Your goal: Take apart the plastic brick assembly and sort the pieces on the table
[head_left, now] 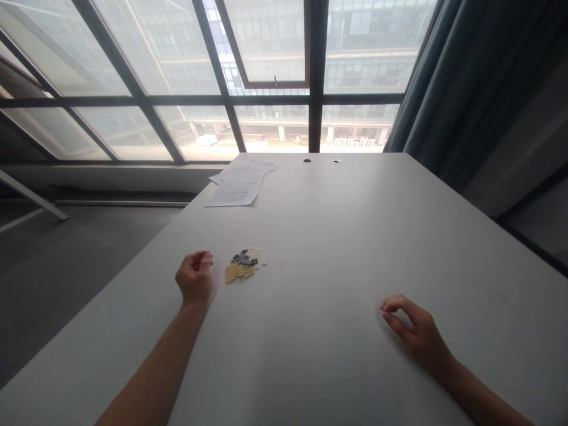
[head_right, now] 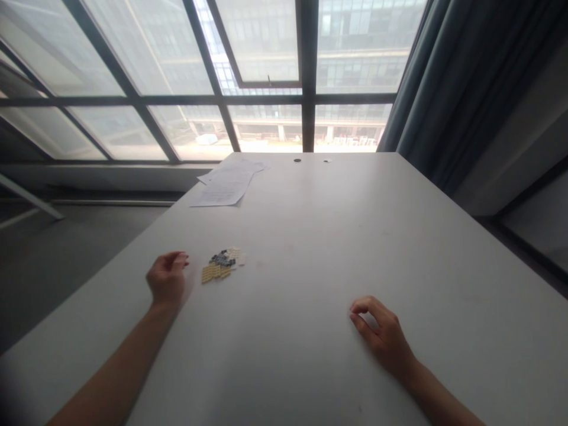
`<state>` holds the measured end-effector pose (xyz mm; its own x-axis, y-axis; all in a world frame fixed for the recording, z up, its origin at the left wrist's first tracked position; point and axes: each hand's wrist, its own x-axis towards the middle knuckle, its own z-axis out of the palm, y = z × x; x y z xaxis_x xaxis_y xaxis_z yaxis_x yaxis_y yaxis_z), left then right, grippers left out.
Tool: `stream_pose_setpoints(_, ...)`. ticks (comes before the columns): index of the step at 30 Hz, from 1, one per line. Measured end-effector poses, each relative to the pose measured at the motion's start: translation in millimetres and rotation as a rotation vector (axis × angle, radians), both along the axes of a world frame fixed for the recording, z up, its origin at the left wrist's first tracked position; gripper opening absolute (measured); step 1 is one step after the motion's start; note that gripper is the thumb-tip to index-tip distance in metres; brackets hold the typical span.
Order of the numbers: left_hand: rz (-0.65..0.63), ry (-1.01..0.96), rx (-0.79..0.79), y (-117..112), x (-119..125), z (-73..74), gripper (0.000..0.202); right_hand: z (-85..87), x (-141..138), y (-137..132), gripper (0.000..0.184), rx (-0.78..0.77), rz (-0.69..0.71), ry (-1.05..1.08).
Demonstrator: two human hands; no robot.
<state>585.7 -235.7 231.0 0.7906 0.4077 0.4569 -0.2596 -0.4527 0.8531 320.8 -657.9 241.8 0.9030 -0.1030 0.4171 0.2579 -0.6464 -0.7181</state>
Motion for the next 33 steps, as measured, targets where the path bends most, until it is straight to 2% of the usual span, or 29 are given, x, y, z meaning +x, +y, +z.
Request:
stream_pose_setpoints(12,-0.001,0.006,0.012,-2.0,-2.6,1.8,0.027,1.6,-1.2,-0.8,0.009,-0.016,0.051,0.006)
stream_pose_setpoints(23,-0.007,0.005,0.006,-2.7,-3.7,2.9,0.027,0.4,-1.2,-0.3,0.010,-0.051,-0.017,-0.017)
stream_pose_setpoints(33,-0.006,0.003,0.004,-2.8,-5.0,3.4,0.025,-1.8,-1.5,-3.1,0.011,-0.075,-0.014,-0.040)
